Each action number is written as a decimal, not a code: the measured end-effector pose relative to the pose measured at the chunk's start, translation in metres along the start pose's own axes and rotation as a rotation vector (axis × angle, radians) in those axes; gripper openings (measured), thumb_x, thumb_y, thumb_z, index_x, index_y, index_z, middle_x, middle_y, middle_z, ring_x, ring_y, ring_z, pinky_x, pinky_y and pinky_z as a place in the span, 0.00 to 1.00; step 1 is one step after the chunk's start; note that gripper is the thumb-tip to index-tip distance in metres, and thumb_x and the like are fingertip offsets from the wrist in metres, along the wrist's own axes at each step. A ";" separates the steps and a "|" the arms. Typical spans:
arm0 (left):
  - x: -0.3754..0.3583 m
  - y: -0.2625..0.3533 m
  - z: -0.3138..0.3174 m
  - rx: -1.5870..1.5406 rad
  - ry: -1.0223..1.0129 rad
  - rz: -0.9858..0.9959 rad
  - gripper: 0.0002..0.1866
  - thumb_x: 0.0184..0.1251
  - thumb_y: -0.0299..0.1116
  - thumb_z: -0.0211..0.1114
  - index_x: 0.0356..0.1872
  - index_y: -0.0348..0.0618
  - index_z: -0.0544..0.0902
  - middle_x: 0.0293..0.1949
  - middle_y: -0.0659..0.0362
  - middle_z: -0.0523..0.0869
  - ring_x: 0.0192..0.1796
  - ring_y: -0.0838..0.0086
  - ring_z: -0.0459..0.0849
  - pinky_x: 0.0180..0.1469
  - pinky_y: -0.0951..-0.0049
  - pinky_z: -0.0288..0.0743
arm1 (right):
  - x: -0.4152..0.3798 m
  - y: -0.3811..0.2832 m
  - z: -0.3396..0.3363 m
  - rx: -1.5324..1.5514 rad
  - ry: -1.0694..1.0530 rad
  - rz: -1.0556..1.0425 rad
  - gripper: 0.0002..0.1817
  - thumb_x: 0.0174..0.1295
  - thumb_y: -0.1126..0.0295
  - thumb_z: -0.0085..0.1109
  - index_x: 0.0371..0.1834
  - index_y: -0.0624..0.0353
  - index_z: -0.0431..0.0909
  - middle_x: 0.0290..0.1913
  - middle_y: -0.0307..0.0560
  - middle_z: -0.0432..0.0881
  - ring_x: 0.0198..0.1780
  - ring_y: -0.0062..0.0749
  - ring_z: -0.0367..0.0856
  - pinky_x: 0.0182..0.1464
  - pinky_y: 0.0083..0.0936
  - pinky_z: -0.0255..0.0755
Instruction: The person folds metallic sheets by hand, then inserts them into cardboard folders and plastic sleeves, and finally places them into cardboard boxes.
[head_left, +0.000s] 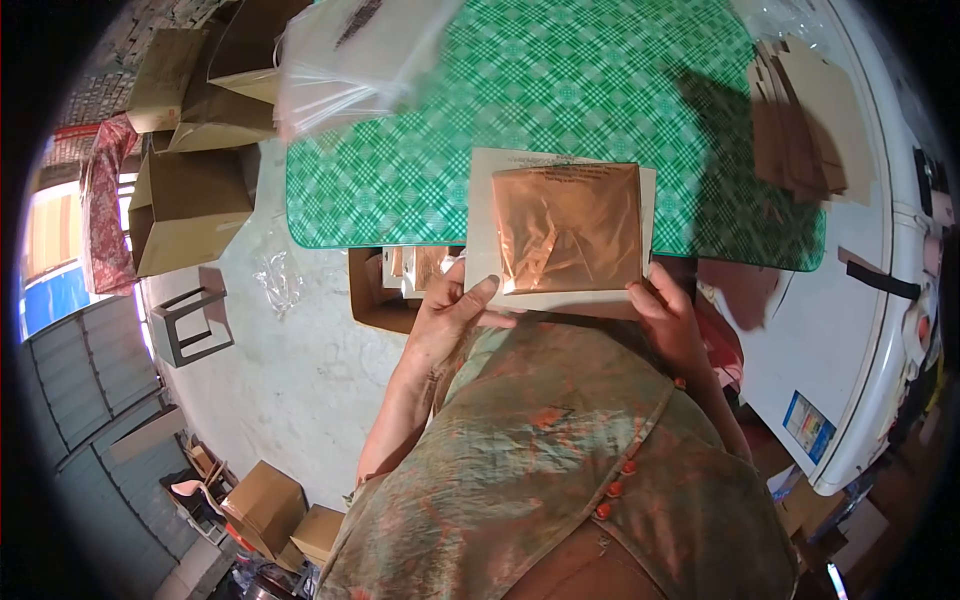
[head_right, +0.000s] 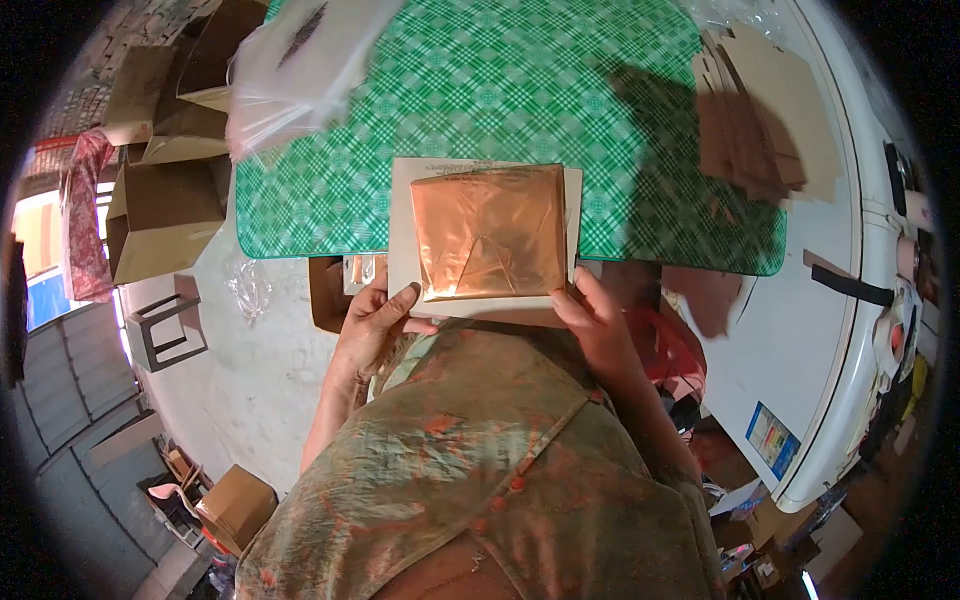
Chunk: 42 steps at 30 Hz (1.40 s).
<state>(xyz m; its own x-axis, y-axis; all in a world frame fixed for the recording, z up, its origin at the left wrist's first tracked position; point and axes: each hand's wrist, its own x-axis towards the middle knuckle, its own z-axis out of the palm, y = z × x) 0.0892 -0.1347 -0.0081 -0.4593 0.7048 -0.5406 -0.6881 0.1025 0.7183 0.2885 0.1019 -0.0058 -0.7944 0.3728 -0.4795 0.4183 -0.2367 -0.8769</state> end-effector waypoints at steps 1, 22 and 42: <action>0.000 -0.003 -0.003 0.021 -0.006 -0.009 0.19 0.84 0.28 0.58 0.69 0.34 0.73 0.59 0.50 0.87 0.51 0.64 0.92 0.48 0.69 0.93 | -0.001 -0.003 0.000 0.003 -0.035 -0.050 0.17 0.78 0.68 0.55 0.65 0.65 0.74 0.51 0.45 0.85 0.50 0.24 0.83 0.53 0.24 0.76; -0.012 -0.002 0.003 0.174 0.038 -0.088 0.25 0.80 0.34 0.66 0.72 0.37 0.74 0.59 0.55 0.87 0.56 0.71 0.88 0.49 0.70 0.85 | 0.000 0.001 0.003 0.086 0.038 0.049 0.16 0.83 0.66 0.46 0.53 0.70 0.76 0.46 0.53 0.86 0.38 0.34 0.90 0.39 0.29 0.88; -0.008 -0.001 -0.004 0.037 -0.034 -0.039 0.24 0.86 0.29 0.55 0.76 0.34 0.66 0.63 0.52 0.85 0.57 0.65 0.90 0.55 0.64 0.90 | 0.003 -0.006 0.012 0.268 -0.082 -0.005 0.19 0.80 0.72 0.47 0.68 0.70 0.67 0.60 0.57 0.82 0.56 0.41 0.89 0.57 0.35 0.86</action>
<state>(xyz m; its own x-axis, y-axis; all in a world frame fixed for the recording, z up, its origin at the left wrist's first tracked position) 0.0912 -0.1428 -0.0064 -0.4131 0.7231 -0.5536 -0.6833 0.1557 0.7133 0.2784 0.0939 -0.0017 -0.8339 0.3030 -0.4613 0.2917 -0.4676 -0.8344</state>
